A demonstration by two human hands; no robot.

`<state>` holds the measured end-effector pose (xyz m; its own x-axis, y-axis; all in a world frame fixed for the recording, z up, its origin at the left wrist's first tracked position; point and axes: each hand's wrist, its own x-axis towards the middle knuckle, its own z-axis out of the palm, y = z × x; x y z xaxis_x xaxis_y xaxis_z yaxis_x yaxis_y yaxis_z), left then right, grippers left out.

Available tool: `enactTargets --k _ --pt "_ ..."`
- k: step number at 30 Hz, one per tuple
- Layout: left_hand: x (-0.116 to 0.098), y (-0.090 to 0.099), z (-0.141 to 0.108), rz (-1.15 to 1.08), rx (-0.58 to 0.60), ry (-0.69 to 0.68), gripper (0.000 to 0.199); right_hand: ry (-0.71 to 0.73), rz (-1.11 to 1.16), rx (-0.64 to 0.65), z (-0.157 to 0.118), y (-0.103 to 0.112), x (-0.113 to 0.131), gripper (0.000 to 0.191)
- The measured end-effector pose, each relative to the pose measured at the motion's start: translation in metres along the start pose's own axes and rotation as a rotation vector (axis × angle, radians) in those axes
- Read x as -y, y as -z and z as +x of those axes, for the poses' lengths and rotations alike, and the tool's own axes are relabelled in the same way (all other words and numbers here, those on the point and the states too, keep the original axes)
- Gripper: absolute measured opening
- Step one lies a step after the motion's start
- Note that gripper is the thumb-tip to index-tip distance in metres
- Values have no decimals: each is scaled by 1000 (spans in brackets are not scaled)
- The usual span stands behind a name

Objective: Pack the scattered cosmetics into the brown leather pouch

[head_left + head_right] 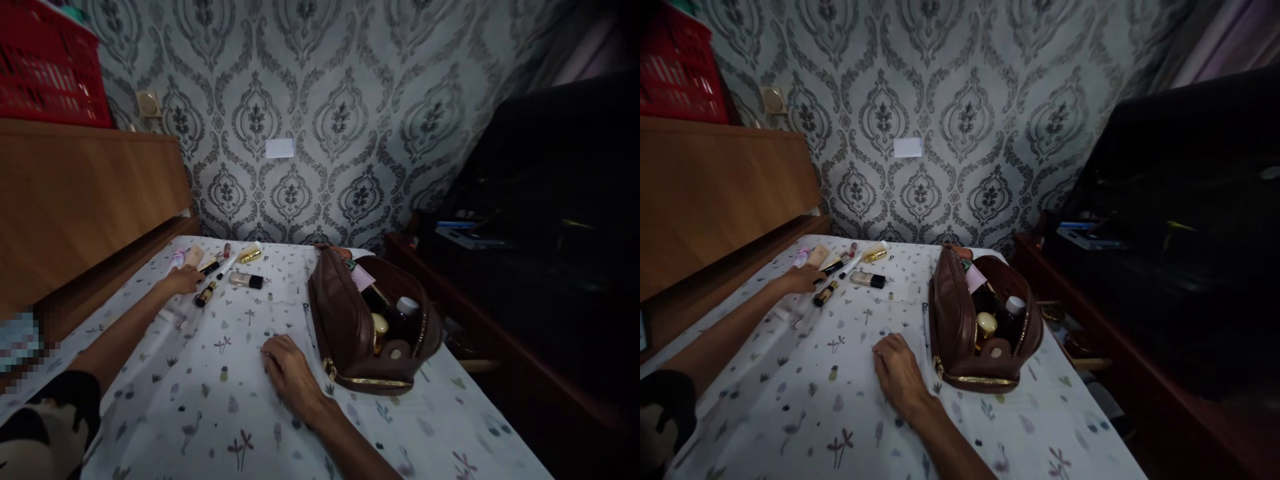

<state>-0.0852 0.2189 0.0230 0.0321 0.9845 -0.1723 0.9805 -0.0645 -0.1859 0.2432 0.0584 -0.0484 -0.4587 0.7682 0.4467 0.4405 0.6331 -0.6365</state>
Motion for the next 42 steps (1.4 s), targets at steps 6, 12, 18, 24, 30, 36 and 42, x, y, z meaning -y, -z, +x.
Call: enactTargets --k 6,12,18,24,30,36,42 --pt "-27 -12 2 -28 -126 49 41 -13 -12 11 1 2 2 18" --pt "-38 -8 -3 -142 -117 79 43 6 -11 23 2 3 4 18" --pt "-56 -21 -48 -208 -131 55 69 19 -16 27 1 2 1 17" --pt "-50 -44 -100 -209 -244 -19 40 56 -41 40 0 1 -1 17" --pt "-56 -54 -101 -203 -334 -6 52 63 -36 40 2 1 1 19" --pt "-59 -47 -92 -203 -325 -24 35 58 -54 58 2 1 0 18" --pt "-1 -45 -110 -188 -285 16 26 70 -42 61 2 3 0 18"
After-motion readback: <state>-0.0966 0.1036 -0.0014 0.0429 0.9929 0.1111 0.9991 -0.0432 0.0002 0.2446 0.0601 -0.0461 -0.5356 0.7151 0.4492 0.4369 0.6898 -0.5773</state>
